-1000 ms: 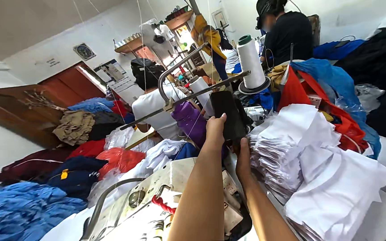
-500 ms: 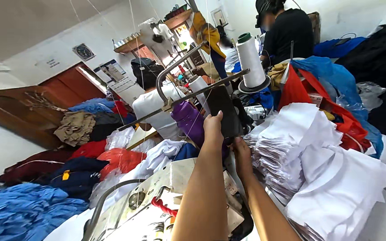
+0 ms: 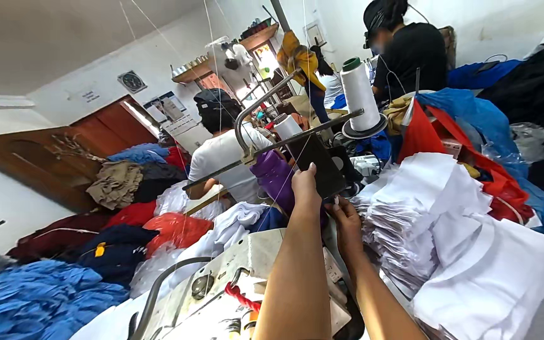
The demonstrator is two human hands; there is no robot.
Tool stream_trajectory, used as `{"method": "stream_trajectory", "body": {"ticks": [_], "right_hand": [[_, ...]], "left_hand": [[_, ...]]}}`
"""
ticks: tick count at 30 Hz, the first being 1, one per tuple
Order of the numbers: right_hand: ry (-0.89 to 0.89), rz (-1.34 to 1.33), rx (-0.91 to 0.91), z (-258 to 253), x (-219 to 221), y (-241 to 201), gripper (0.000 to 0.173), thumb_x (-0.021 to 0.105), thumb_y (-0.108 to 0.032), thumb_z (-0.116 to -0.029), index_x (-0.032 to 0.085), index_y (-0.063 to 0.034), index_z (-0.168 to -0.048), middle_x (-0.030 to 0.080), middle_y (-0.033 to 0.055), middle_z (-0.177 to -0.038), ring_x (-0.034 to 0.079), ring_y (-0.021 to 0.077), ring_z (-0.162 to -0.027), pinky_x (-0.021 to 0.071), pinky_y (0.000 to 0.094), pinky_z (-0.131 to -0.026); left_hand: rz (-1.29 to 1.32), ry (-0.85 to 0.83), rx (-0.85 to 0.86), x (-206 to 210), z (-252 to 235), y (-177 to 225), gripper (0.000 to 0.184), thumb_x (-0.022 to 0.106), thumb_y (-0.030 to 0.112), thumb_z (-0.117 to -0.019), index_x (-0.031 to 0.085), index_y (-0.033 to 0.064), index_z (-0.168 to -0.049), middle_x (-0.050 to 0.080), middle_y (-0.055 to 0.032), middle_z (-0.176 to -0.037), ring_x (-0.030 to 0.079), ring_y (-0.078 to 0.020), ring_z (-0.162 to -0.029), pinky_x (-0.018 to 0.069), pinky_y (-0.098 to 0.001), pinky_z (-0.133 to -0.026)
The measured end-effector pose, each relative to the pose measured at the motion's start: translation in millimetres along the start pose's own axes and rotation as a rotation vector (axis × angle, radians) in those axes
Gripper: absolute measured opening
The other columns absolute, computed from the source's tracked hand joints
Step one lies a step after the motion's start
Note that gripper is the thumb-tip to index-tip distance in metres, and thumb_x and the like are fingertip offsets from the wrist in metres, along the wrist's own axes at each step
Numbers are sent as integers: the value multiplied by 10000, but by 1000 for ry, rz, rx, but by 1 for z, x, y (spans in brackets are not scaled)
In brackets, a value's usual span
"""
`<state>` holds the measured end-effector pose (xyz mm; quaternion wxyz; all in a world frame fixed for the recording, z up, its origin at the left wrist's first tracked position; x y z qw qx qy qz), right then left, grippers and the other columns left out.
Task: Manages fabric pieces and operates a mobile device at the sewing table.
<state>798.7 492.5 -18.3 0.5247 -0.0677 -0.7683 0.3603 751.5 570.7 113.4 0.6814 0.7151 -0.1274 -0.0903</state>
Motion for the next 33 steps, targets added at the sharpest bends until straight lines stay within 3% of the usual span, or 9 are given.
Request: {"method": "stream_trajectory", "body": {"ticks": [14, 22, 33], "right_hand": [[60, 183, -13, 4, 0, -7, 140, 630, -34, -984, 680, 18, -1104, 704, 24, -864, 648, 51, -800, 535, 248, -800], [60, 233, 29, 5, 0, -7, 138, 659, -43, -972, 701, 18, -1088, 698, 25, -812, 630, 51, -731, 527, 238, -746], [51, 234, 42, 5, 0, -6, 164, 632, -46, -994, 710, 25, -1118, 691, 31, -811, 616, 55, -708, 520, 234, -720]], "left_hand": [[-68, 20, 3, -6, -11, -4, 398, 549, 188, -1061, 498, -32, -1389, 599, -229, -1284, 608, -310, -1142, 508, -493, -955], [-67, 34, -16, -9, -10, -4, 410, 549, 181, -1061, 484, -34, -1404, 586, -233, -1311, 602, -312, -1155, 501, -495, -965], [-87, -37, 0, -3, -8, -1, 364, 540, 173, -1061, 508, -3, -1378, 631, -207, -1187, 644, -267, -1011, 534, -446, -882]]}}
Point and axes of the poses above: each hand's wrist, its own z-axis away from the middle knuckle, its own x-axis out of the palm, y = z × x, the point moved 10 cm from there along -z, towards the middle knuckle
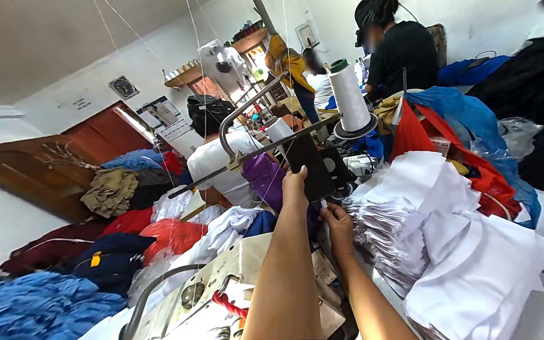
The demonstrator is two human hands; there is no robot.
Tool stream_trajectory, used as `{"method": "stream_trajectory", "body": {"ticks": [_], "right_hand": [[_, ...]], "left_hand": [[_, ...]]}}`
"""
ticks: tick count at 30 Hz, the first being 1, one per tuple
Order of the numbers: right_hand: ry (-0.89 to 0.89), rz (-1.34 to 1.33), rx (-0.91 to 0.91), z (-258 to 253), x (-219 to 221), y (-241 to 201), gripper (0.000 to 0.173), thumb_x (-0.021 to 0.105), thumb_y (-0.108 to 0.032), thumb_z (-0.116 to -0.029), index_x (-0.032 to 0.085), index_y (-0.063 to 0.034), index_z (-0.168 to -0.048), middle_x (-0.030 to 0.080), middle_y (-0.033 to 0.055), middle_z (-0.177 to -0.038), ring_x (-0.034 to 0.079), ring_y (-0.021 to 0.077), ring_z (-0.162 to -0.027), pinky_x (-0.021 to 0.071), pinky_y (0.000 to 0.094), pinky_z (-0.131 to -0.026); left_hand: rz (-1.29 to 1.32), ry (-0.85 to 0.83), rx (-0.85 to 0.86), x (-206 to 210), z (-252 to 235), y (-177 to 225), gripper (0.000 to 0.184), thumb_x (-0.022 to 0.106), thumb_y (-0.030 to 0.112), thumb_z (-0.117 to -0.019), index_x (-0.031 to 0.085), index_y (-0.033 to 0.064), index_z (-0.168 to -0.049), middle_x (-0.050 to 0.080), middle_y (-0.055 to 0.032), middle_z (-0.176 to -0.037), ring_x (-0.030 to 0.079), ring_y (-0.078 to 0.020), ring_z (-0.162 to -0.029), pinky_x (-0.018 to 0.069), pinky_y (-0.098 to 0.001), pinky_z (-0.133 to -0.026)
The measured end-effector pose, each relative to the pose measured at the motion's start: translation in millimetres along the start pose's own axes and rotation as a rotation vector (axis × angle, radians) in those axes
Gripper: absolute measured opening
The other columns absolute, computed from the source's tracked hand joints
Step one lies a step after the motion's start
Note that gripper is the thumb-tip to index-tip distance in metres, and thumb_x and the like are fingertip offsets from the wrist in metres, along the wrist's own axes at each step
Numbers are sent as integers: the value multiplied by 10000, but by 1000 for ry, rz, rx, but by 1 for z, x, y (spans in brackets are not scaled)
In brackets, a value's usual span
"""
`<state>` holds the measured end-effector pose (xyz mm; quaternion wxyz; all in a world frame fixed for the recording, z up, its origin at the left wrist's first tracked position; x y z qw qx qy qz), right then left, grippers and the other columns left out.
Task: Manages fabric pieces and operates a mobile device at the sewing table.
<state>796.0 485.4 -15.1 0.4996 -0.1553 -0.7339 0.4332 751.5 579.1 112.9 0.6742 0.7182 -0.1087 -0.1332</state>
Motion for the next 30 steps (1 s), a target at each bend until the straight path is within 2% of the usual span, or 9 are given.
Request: {"method": "stream_trajectory", "body": {"ticks": [4, 7, 11, 15, 20, 24, 27, 28, 30], "right_hand": [[24, 63, -15, 1, -2, -3, 181, 632, -72, -1002, 708, 21, -1137, 687, 35, -802, 606, 64, -696, 514, 251, -707], [25, 91, -27, 2, -1, -5, 192, 613, -77, -1014, 696, 22, -1155, 688, 48, -824, 616, 73, -722, 522, 265, -730], [50, 95, -24, 3, -4, -7, 188, 594, -87, -1028, 692, 14, -1152, 704, 60, -865, 640, 92, -763, 532, 296, -770], [52, 140, -35, 3, -2, -8, 185, 600, -82, -1025, 684, 26, -1149, 715, 71, -876, 650, 107, -788, 531, 319, -789], [67, 159, -53, 2, -4, -9, 199, 599, -88, -1027, 682, 25, -1170, 724, 98, -932, 674, 138, -840, 543, 350, -839], [48, 230, -95, 2, 2, -12, 214, 589, -97, -1035, 683, 30, -1180, 723, 135, -974, 681, 196, -883, 542, 404, -856], [74, 397, -266, 8, 6, -27, 345, 556, -110, -1045, 628, 51, -1341, 682, 243, -1191, 663, 365, -1088, 511, 535, -963], [77, 439, -304, 9, 6, -30, 419, 528, -107, -1048, 540, 59, -1432, 627, 274, -1295, 619, 407, -1180, 481, 560, -1013], [85, 455, -342, 10, 5, -34, 523, 498, -106, -1050, 386, 66, -1531, 496, 290, -1475, 500, 425, -1353, 402, 556, -1118]], "left_hand": [[-36, -37, 38, 3, 2, 2, 347, 539, 153, -1060, 516, -10, -1366, 627, -205, -1193, 637, -259, -1026, 528, -431, -899], [-60, -80, 91, 6, 3, 3, 316, 545, 148, -1057, 530, -15, -1327, 638, -189, -1138, 643, -241, -990, 538, -422, -874], [-48, -112, 68, 9, 6, 1, 345, 550, 142, -1054, 509, 0, -1366, 629, -191, -1206, 636, -249, -1054, 525, -433, -915], [-98, -177, 84, 18, 10, 5, 320, 549, 133, -1054, 521, 6, -1346, 651, -180, -1146, 660, -226, -982, 551, -410, -869], [-83, -197, 32, 16, 9, 2, 356, 545, 143, -1056, 495, 38, -1392, 641, -176, -1189, 657, -238, -1014, 550, -418, -878], [-41, -153, 23, 9, 9, 2, 327, 558, 142, -1050, 526, 31, -1356, 651, -168, -1144, 656, -228, -973, 548, -414, -853], [145, -102, 40, 4, 3, 3, 348, 524, 132, -1065, 487, 24, -1394, 633, -174, -1203, 654, -231, -1025, 549, -423, -891], [206, -100, 50, 4, 3, 4, 355, 508, 134, -1073, 466, 29, -1409, 622, -170, -1230, 651, -229, -1051, 547, -427, -910], [260, -113, 100, 8, 2, 9, 341, 496, 127, -1075, 468, 29, -1400, 621, -157, -1233, 651, -213, -1063, 550, -415, -919]]}}
Point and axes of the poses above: each hand's wrist, its own z-axis away from the middle knuckle, its own x-axis out of the palm, y = z × x, the point moved 10 cm from there along -z, towards the middle knuckle
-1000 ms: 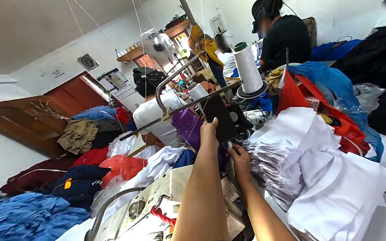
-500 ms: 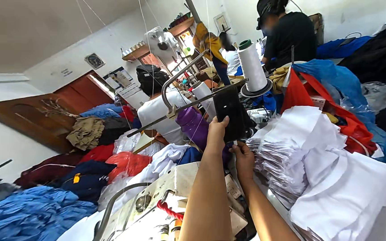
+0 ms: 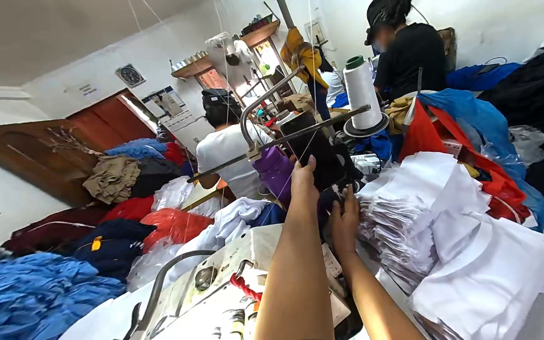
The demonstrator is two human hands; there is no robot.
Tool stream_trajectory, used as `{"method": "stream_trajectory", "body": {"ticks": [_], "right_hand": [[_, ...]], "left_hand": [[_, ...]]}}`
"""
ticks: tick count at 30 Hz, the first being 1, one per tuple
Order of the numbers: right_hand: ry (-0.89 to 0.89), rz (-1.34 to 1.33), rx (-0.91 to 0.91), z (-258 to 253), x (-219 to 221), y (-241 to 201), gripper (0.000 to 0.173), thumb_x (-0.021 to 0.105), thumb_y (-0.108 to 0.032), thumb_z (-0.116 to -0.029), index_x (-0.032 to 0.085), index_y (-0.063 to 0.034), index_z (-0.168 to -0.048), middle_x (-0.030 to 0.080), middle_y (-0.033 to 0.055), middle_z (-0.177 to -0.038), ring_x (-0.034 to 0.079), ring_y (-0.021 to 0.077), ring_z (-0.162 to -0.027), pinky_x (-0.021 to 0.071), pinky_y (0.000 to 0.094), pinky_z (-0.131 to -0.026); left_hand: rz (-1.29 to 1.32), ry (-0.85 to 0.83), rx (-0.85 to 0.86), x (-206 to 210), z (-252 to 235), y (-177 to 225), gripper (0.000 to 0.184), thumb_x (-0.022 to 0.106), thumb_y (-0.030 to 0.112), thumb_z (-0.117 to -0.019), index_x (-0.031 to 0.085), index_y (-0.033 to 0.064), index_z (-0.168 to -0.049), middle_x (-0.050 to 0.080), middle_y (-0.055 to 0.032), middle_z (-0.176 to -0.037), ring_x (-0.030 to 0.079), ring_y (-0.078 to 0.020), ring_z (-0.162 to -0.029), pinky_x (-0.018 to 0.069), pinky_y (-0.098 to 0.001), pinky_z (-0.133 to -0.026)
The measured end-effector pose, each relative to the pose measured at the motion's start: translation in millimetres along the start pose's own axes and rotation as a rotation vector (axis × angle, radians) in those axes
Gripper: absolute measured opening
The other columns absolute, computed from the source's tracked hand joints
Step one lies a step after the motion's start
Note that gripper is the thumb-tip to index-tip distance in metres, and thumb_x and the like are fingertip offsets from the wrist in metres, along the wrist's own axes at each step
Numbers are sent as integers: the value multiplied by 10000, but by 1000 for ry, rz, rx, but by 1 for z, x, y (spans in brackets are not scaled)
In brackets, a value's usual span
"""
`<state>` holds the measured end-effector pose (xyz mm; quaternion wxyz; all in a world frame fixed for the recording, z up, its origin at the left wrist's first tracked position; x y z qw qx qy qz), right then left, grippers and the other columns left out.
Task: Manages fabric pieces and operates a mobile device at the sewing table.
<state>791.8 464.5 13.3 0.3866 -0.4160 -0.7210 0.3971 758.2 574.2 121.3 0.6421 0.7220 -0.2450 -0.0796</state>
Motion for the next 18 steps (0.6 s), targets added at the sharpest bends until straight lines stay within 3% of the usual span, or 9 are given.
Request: {"method": "stream_trajectory", "body": {"ticks": [2, 4, 5, 7, 9, 11, 16, 18], "right_hand": [[14, -46, -25, 0, -3, -2, 491, 489, -104, -1044, 419, 70, -1497, 423, 271, -1547, 447, 394, -1413, 385, 524, -1144], [34, -73, -103, 2, -7, -9, 374, 506, -102, -1027, 552, 92, -1343, 470, 273, -1499, 483, 366, -1381, 422, 490, -1110], [36, -70, -158, 3, -7, -13, 321, 515, -92, -1010, 599, 99, -1254, 528, 282, -1427, 524, 362, -1337, 451, 480, -1080], [13, -52, -227, 5, -2, -19, 241, 534, -67, -989, 657, 73, -1142, 638, 240, -1204, 634, 311, -1120, 531, 439, -949], [-88, -54, -164, 6, 9, -11, 220, 543, -63, -998, 675, 65, -1120, 688, 199, -1019, 681, 272, -882, 571, 440, -800], [-184, -96, -47, 6, 20, 4, 215, 547, -77, -1008, 689, 48, -1111, 702, 160, -907, 671, 225, -747, 570, 417, -714], [-240, -166, 97, 8, 25, 16, 205, 552, -85, -1015, 707, 24, -1093, 679, 120, -837, 622, 164, -694, 538, 366, -681], [-253, -163, 124, 9, 26, 17, 207, 556, -92, -1014, 708, 24, -1091, 678, 118, -849, 611, 158, -710, 523, 358, -695]], "left_hand": [[-30, -14, 14, 4, 1, 1, 351, 508, 124, -1070, 479, 19, -1404, 614, -168, -1261, 634, -218, -1094, 532, -417, -945], [-67, -8, 19, 6, 2, 0, 321, 510, 119, -1068, 506, 12, -1370, 621, -164, -1216, 639, -204, -1051, 538, -396, -915], [-74, -14, 26, 6, 1, 0, 316, 504, 112, -1069, 506, 6, -1366, 618, -167, -1217, 636, -202, -1051, 535, -390, -918], [-62, -25, 30, 7, -3, -1, 311, 501, 92, -1067, 507, 1, -1364, 611, -162, -1241, 627, -191, -1074, 524, -385, -940], [-63, -39, 35, 8, -7, -2, 303, 512, 65, -1056, 516, 3, -1352, 617, -151, -1234, 631, -177, -1067, 526, -368, -936], [-90, -57, 29, 12, -10, -5, 321, 528, 26, -1037, 508, -1, -1356, 619, -153, -1231, 636, -177, -1052, 532, -360, -922], [-171, -107, 23, 19, -14, -9, 367, 540, -79, -982, 491, -2, -1337, 609, -154, -1174, 646, -176, -960, 557, -354, -841], [-149, -100, 22, 21, -17, -9, 394, 538, -101, -976, 488, -3, -1354, 606, -169, -1206, 643, -198, -989, 551, -371, -857]]}}
Point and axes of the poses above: each hand's wrist, its own z-axis away from the middle knuckle, its own x-axis out of the palm, y = z × x, the point moved 10 cm from there along -z, towards the middle knuckle
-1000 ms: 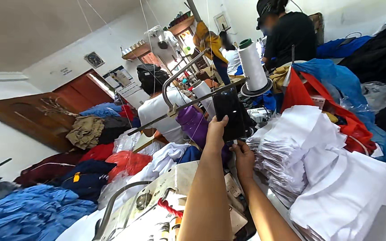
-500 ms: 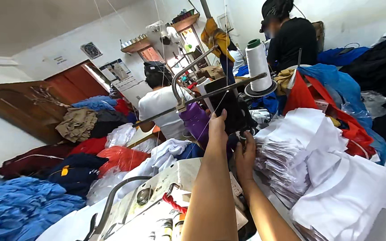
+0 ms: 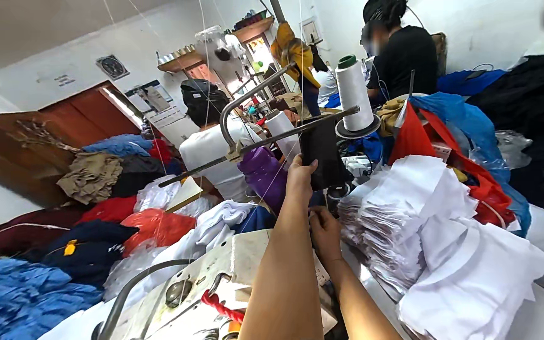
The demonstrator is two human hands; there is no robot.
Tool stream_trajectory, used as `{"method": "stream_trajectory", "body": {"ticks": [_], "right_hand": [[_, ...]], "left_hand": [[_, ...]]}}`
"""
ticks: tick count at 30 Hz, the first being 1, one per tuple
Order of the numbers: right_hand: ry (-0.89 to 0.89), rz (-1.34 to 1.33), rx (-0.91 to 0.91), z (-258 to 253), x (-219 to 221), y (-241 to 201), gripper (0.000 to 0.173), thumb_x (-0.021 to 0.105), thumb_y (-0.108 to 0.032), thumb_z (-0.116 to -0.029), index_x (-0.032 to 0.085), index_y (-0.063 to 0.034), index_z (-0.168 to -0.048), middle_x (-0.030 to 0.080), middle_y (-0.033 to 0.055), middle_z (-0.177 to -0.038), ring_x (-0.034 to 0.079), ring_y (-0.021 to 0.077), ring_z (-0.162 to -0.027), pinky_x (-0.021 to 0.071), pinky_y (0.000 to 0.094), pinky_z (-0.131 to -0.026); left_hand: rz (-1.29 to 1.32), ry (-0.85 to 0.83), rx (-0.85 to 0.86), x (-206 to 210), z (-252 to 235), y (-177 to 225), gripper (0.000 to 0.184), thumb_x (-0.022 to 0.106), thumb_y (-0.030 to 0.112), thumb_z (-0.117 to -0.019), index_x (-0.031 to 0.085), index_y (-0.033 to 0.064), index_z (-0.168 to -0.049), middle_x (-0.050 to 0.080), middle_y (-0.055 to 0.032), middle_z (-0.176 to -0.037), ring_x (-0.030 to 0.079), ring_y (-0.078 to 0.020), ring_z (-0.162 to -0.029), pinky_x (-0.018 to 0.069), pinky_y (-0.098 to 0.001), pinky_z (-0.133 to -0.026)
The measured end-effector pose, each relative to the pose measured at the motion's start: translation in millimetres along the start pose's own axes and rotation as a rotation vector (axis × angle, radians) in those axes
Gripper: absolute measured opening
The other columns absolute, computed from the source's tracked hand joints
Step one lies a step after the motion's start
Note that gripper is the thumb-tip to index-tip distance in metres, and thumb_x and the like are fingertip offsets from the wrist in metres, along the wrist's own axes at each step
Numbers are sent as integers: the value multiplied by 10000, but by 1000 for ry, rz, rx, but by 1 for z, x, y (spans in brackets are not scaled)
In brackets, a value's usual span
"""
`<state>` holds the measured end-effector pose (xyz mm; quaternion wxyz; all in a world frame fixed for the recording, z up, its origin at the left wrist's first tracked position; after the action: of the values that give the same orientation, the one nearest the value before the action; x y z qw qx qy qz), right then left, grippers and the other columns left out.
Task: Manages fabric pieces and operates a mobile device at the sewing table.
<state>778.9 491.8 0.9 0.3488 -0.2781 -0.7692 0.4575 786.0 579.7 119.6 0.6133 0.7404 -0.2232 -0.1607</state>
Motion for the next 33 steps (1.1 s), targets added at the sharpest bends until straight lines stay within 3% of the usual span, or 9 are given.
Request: {"method": "stream_trajectory", "body": {"ticks": [3, 9, 16, 21, 29, 33], "right_hand": [[-8, 4, 17, 0, 1, 1, 221, 553, -103, -1011, 714, 31, -1082, 686, 131, -864, 620, 172, -754, 519, 376, -733], [-36, 13, 66, -1, 4, 4, 218, 549, -106, -1024, 716, 20, -1087, 689, 129, -878, 622, 181, -771, 516, 381, -747], [-12, -4, 89, -1, 1, 6, 205, 554, -107, -1028, 720, 2, -1077, 677, 102, -857, 596, 150, -740, 502, 353, -722], [-18, -27, 97, 0, 1, 7, 195, 556, -111, -1029, 713, -6, -1077, 647, 64, -800, 558, 105, -685, 484, 311, -673], [-34, -74, 138, 0, 3, 14, 195, 546, -126, -1042, 704, -21, -1085, 634, 40, -768, 553, 80, -652, 483, 286, -650], [-27, -81, 160, 1, 1, 8, 176, 560, -109, -1038, 700, -10, -1076, 614, 23, -746, 528, 60, -644, 463, 263, -648]], "left_hand": [[54, -35, 12, 6, -5, -2, 392, 515, -107, -981, 475, 5, -1354, 601, -149, -1205, 636, -185, -1009, 546, -372, -881], [43, -65, 12, 7, -8, -10, 332, 532, -116, -967, 512, 4, -1276, 625, -110, -1098, 644, -142, -912, 557, -328, -816], [7, -62, -18, 9, -8, -17, 357, 540, -117, -966, 511, 4, -1301, 620, -124, -1142, 643, -165, -945, 557, -351, -829], [-169, -80, -8, 6, -13, -21, 377, 619, -52, -960, 557, 8, -1327, 635, -166, -1208, 651, -207, -1001, 554, -389, -864], [-418, -34, -14, -4, -19, -18, 411, 619, -36, -973, 549, 7, -1376, 626, -210, -1237, 639, -273, -1015, 530, -434, -876], [-619, 3, 42, -3, -23, -12, 436, 656, 10, -967, 555, -16, -1390, 624, -262, -1289, 624, -384, -1159, 492, -543, -989]]}}
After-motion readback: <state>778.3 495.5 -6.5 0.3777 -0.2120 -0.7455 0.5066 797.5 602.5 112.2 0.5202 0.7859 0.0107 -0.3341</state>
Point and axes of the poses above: each hand's wrist, its own z-axis away from the middle knuckle, its own x-axis out of the palm, y = z × x, the point moved 10 cm from there along -z, towards the middle knuckle
